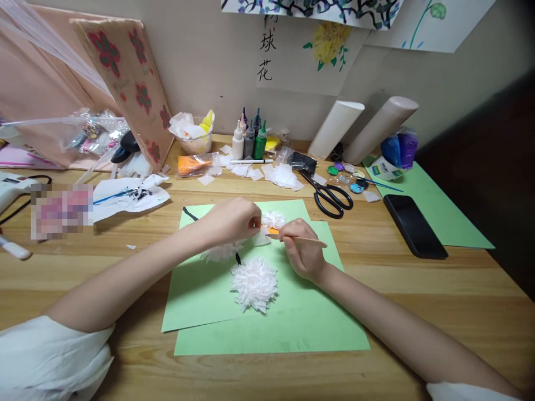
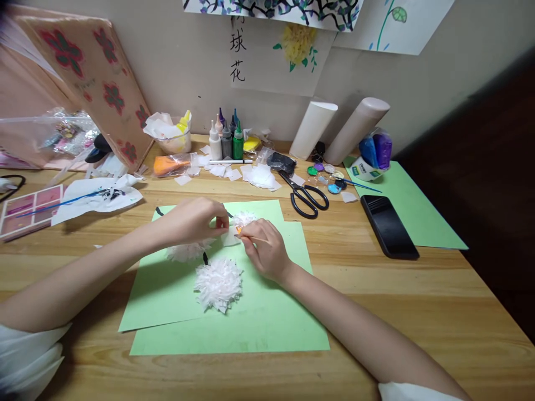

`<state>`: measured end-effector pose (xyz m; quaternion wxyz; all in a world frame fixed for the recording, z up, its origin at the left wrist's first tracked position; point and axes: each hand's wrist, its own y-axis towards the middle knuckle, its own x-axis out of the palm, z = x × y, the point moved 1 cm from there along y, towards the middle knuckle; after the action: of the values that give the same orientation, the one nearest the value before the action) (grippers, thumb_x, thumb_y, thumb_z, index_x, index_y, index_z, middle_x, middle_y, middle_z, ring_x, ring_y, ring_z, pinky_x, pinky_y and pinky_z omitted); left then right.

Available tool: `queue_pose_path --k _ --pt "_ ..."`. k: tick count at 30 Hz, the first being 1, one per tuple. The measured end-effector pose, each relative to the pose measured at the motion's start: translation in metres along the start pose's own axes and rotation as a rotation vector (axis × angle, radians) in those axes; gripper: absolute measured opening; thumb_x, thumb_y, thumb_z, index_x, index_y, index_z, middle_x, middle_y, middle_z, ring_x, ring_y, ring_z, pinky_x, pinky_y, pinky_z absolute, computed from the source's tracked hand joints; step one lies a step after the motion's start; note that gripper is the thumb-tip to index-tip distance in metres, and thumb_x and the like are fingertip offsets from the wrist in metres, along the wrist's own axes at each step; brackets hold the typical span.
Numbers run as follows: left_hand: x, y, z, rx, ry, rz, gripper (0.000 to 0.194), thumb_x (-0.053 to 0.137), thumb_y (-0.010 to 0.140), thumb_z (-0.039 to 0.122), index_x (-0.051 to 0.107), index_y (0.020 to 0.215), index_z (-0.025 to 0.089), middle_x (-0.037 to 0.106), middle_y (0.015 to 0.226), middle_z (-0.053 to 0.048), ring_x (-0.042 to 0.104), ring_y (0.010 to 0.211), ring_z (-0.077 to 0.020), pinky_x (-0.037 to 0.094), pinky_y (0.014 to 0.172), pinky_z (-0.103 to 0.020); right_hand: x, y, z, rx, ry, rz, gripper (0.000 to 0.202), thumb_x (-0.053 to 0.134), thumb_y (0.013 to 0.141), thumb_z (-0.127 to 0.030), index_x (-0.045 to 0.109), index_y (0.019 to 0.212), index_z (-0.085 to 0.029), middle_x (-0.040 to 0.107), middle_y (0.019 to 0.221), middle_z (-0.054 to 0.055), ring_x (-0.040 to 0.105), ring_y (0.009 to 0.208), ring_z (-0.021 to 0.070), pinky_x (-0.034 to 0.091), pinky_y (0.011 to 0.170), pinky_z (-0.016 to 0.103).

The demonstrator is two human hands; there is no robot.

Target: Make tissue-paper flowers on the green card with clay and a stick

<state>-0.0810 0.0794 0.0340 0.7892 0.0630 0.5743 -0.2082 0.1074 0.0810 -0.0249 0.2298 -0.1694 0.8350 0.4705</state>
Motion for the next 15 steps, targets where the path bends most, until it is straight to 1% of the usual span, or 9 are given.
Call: queue_pose_path --k 3,5,10,15 --pt "0.001 0.006 -0.003 0.083 0.090 0.034 0.015 0.052 0.075 0.018 0.067 0.075 0.018 0.069 0.079 -0.004 0.060 0.072 -0.0170 0.029 0.052 -0.025 0.002 0.001 -0.002 -0.100 -0.076 -0.045 0.012 0.039 0.091 -0.018 0.050 0.091 -0.023 0.061 0.073 0.003 0.055 0.067 0.0179 0.041 0.062 0.031" --pt "0.004 0.010 -0.005 0.107 0.125 0.052 0.015 0.051 0.076 0.017 0.067 0.076 0.018 0.069 0.081 -0.004 0.060 0.074 -0.0172 0.029 0.052 -0.025 0.002 0.002 -0.004 -0.128 -0.116 -0.076 0.012 0.040 0.091 -0.017 0.051 0.092 -0.022 0.062 0.073 0.003 0.055 0.068 0.0178 0.040 0.063 0.031" --pt "0.005 0.014 -0.009 0.090 0.145 0.074 0.016 0.051 0.077 0.017 0.067 0.079 0.017 0.068 0.082 -0.005 0.060 0.074 -0.0163 0.029 0.052 -0.024 0.003 0.003 -0.004 -0.070 -0.259 -0.127 0.013 0.042 0.092 -0.017 0.053 0.094 -0.024 0.066 0.080 0.003 0.057 0.077 0.0184 0.036 0.070 0.032" --pt "0.008 0.015 -0.010 0.094 0.114 0.079 0.017 0.051 0.078 0.018 0.067 0.081 0.017 0.068 0.084 -0.005 0.060 0.074 -0.0160 0.031 0.053 -0.024 0.004 0.003 -0.003 -0.035 -0.306 -0.132 0.012 0.043 0.092 -0.017 0.052 0.095 -0.023 0.066 0.080 0.002 0.055 0.079 0.0185 0.032 0.073 0.033"
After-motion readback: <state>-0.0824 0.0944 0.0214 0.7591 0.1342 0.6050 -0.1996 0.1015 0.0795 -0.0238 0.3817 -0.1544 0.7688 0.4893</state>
